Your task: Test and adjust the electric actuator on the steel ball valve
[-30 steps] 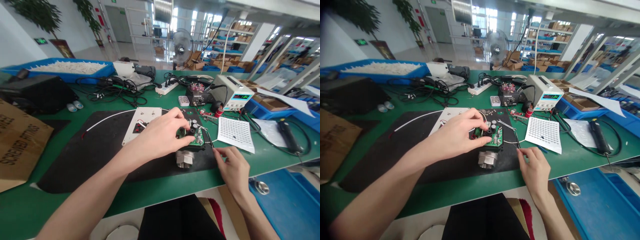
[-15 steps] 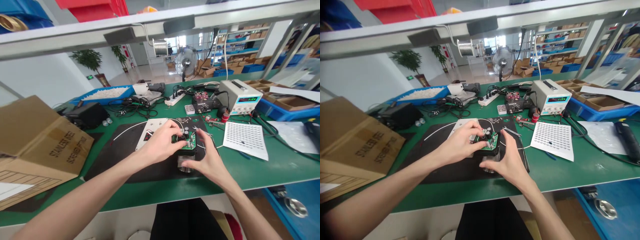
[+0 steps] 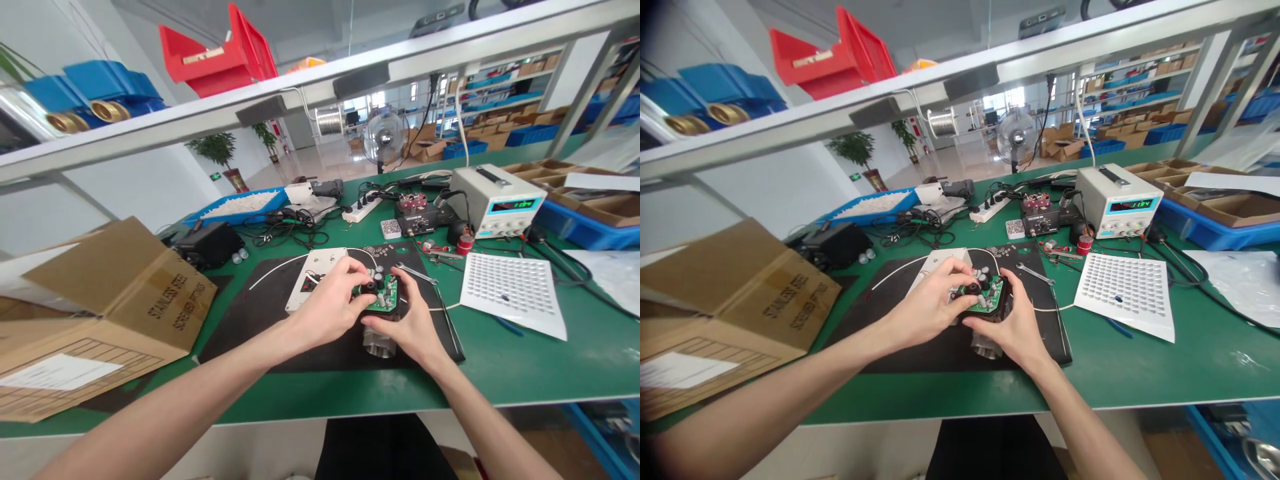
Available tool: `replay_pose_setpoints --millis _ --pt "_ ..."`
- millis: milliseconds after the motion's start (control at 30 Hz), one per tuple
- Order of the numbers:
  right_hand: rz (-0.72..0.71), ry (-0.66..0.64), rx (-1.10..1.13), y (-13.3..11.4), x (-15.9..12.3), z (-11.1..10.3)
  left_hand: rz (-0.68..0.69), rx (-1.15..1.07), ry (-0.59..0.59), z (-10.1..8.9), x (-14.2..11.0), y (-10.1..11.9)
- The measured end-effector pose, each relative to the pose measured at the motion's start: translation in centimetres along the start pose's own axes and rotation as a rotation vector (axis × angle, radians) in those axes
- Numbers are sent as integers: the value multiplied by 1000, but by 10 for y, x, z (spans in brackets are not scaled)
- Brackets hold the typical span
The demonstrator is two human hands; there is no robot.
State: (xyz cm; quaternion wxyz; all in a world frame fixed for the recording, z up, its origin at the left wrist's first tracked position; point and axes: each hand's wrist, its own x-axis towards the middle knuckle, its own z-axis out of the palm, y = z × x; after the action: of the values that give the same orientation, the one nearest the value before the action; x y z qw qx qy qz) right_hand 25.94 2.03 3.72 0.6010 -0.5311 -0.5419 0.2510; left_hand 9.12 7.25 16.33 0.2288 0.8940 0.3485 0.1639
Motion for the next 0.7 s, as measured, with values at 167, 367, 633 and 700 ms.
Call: replay_pose_setpoints --millis 167,367,633,700 --pt "16 -9 23 -2 1 1 26 126 -8 -9 3 -6" --pt "21 -10 36 -2 -1 2 93 173 34 -10 2 -5" --pt "20 6 39 -4 -2 2 189 191 59 -8 0 -9" --pt "22 3 39 -5 -1 2 204 188 73 -8 0 -11"
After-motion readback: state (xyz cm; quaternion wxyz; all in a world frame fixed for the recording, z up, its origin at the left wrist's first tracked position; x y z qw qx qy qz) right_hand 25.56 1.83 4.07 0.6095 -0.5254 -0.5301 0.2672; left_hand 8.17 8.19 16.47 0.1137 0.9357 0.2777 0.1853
